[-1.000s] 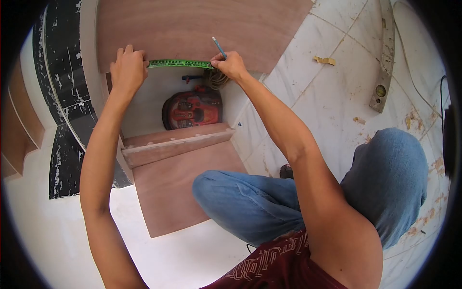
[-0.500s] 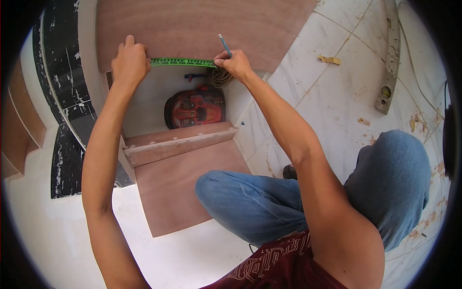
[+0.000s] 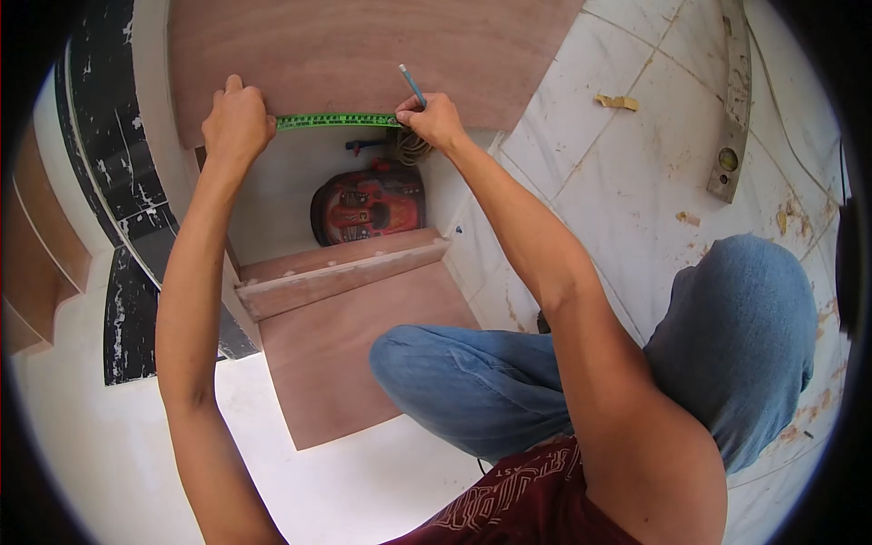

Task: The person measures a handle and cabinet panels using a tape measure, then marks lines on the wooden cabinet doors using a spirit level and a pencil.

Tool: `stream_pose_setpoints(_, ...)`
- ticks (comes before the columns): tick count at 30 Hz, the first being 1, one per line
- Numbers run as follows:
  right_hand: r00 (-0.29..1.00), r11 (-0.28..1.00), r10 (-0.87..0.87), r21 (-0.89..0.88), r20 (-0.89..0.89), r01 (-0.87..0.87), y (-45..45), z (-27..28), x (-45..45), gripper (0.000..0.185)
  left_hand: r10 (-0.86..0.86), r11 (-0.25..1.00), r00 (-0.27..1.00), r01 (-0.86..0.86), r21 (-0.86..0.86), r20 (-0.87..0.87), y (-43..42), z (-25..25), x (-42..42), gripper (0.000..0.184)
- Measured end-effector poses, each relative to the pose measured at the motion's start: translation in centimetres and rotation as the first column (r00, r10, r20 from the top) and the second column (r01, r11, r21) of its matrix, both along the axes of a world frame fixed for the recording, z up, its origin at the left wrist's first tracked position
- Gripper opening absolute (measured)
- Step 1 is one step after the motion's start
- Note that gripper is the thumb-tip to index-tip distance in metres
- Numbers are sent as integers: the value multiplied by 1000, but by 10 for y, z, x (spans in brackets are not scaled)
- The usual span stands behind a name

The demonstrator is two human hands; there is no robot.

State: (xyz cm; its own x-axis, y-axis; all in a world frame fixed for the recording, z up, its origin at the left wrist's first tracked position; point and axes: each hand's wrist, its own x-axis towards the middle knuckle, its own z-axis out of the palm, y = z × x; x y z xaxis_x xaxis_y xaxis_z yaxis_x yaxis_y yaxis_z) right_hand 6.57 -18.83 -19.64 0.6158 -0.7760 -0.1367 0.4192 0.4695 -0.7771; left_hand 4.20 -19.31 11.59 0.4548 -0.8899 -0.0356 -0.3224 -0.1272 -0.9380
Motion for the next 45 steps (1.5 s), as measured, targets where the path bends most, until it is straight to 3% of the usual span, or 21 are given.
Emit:
stream_pose_setpoints(22, 998, 998, -26, 53, -54, 28, 6, 9, -2, 14, 3, 1000, 999, -2, -26, 37, 0, -7, 0, 24)
stream_pose_setpoints(34, 999, 998, -15, 57, 45, 12, 5, 2, -5, 16, -34, 999, 999, 34, 4, 19, 1, -6, 0, 19)
stream_pose_setpoints(38, 994, 994, -83, 76, 77, 77, 8, 1, -3, 13, -40, 999, 999, 39, 8, 11, 2, -5, 4, 18)
stream_pose_setpoints(40, 975, 982, -172, 99, 144, 158, 10, -2, 1, 16, -42, 999, 999, 42, 5, 7, 2, -5, 3, 18)
stream_pose_setpoints(43, 943, 896, -183, 442, 277, 44, 5, -4, -2, 31, -52, 999, 999, 52, 2, 13, 2, -5, 3, 18)
stream_pose_setpoints(45, 953, 883, -212, 461, 217, 91, 2, -11, -8, 43, -43, 999, 999, 43, 8, 13, 2, -5, 3, 18)
